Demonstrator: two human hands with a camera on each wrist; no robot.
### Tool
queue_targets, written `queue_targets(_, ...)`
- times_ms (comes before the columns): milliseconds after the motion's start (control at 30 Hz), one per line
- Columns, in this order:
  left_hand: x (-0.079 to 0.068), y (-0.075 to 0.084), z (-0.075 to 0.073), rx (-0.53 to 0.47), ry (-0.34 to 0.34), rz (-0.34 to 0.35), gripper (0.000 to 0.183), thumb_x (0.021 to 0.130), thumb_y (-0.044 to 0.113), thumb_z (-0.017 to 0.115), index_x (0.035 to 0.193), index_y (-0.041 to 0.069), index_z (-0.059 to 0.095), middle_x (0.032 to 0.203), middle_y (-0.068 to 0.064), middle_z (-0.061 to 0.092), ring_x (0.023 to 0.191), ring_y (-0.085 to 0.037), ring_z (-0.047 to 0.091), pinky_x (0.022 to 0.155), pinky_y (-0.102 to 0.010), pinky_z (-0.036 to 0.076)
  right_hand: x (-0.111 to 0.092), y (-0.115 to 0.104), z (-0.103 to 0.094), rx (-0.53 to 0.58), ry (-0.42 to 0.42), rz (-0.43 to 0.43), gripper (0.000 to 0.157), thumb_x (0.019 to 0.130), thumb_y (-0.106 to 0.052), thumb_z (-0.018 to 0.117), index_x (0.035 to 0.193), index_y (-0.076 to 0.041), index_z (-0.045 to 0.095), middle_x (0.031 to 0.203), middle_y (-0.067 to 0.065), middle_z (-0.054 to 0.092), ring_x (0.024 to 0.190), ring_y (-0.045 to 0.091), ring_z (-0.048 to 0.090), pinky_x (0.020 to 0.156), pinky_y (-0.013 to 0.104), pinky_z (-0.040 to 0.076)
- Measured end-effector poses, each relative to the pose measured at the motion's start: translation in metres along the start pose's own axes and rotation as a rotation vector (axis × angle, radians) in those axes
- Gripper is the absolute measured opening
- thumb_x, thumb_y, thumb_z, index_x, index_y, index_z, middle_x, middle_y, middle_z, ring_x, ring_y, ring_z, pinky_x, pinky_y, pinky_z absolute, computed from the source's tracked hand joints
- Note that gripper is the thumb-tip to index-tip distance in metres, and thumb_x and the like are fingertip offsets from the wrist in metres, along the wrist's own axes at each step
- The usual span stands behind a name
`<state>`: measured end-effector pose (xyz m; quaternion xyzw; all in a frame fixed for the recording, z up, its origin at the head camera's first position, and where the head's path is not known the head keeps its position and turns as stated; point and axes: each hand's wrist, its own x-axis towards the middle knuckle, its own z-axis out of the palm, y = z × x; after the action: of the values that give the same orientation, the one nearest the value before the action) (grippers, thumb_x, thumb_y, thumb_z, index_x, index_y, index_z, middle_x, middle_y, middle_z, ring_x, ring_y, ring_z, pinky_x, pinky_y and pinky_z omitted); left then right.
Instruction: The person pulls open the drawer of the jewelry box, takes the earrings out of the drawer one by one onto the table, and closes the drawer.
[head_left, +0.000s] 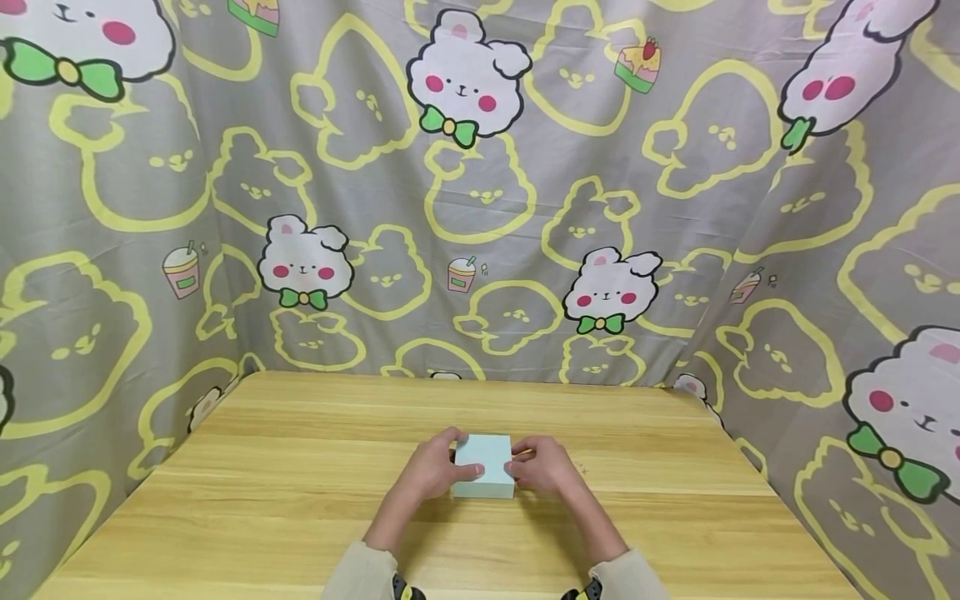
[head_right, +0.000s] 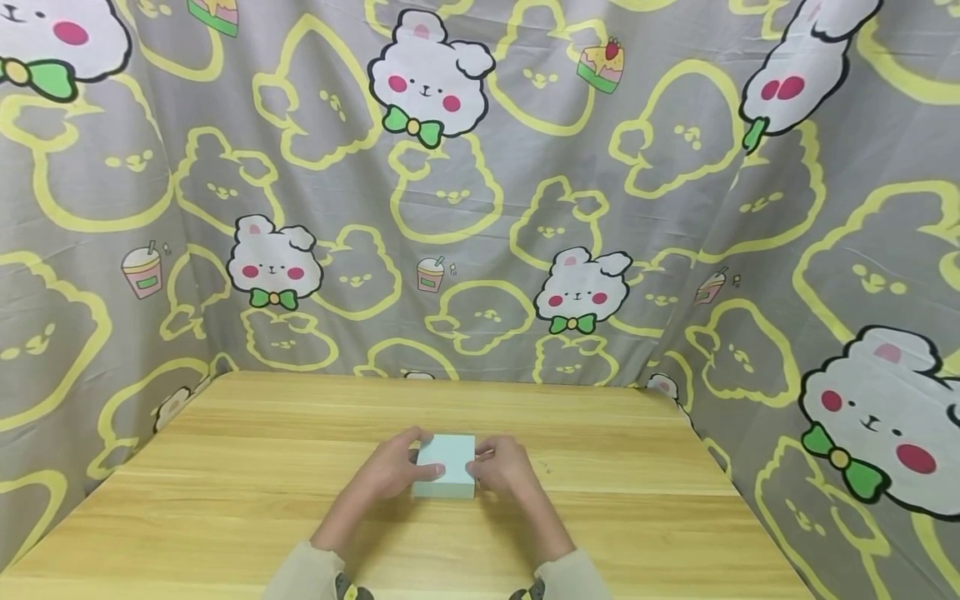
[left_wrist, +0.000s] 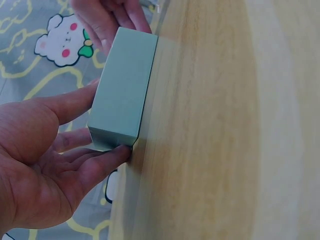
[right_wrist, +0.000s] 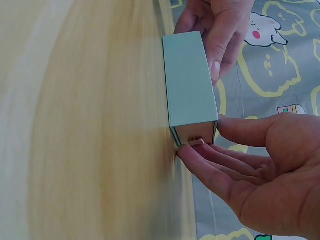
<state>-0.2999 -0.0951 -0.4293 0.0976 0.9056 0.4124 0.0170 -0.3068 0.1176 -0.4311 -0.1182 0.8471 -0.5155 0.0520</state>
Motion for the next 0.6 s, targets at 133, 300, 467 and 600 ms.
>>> queue_targets(133, 0.0001, -0.0008, 0.0012, 0.001, 0.000, 0.003, 0.061, 0.079, 0.035, 0.078, 0.127, 0.006, 0.054, 0.113, -0.018, 0.063, 0.088, -0.022, 0.057, 0.071, -0.039, 0.047, 0.0000, 0.0004, -0.0004, -0.003, -0.006, 0.004, 0.035, 0.083, -0.009, 0.070, 0.111, 0.011, 0.060, 0.096, 0.018, 0.069, 0.079, 0.024, 0.068, 0.067, 0.036, 0.055)
queue_targets(300, 0.0004, 0.0001, 0.0025, 0.006, 0.004, 0.011, 0.061, 0.079, 0.036, 0.078, 0.126, 0.006, 0.054, 0.110, -0.016, 0.064, 0.085, -0.021, 0.057, 0.069, -0.036, 0.046, -0.0005, 0.0009, -0.0007, 0.002, -0.009, 0.009, 0.035, 0.084, -0.008, 0.070, 0.111, 0.011, 0.060, 0.095, 0.016, 0.069, 0.079, 0.022, 0.068, 0.067, 0.036, 0.055)
queue_targets(467, -0.0007, 0.0038, 0.0027, 0.023, 0.014, 0.029, 0.061, 0.079, 0.031, 0.078, 0.126, 0.003, 0.053, 0.103, -0.015, 0.064, 0.079, -0.020, 0.056, 0.065, -0.035, 0.046, -0.0013, 0.0009, -0.0006, 0.008, -0.008, 0.007, 0.035, 0.084, -0.008, 0.070, 0.111, 0.011, 0.060, 0.094, 0.016, 0.068, 0.079, 0.022, 0.068, 0.067, 0.036, 0.056)
queue_targets(600, -0.0005, 0.0068, 0.0033, 0.052, 0.038, 0.045, 0.059, 0.079, 0.028, 0.078, 0.126, 0.002, 0.054, 0.104, -0.016, 0.064, 0.081, -0.021, 0.056, 0.068, -0.037, 0.047, -0.0008, -0.0001, -0.0005, 0.004, -0.012, 0.007, 0.037, 0.084, -0.010, 0.070, 0.112, 0.011, 0.060, 0.094, 0.015, 0.068, 0.079, 0.023, 0.067, 0.068, 0.037, 0.055)
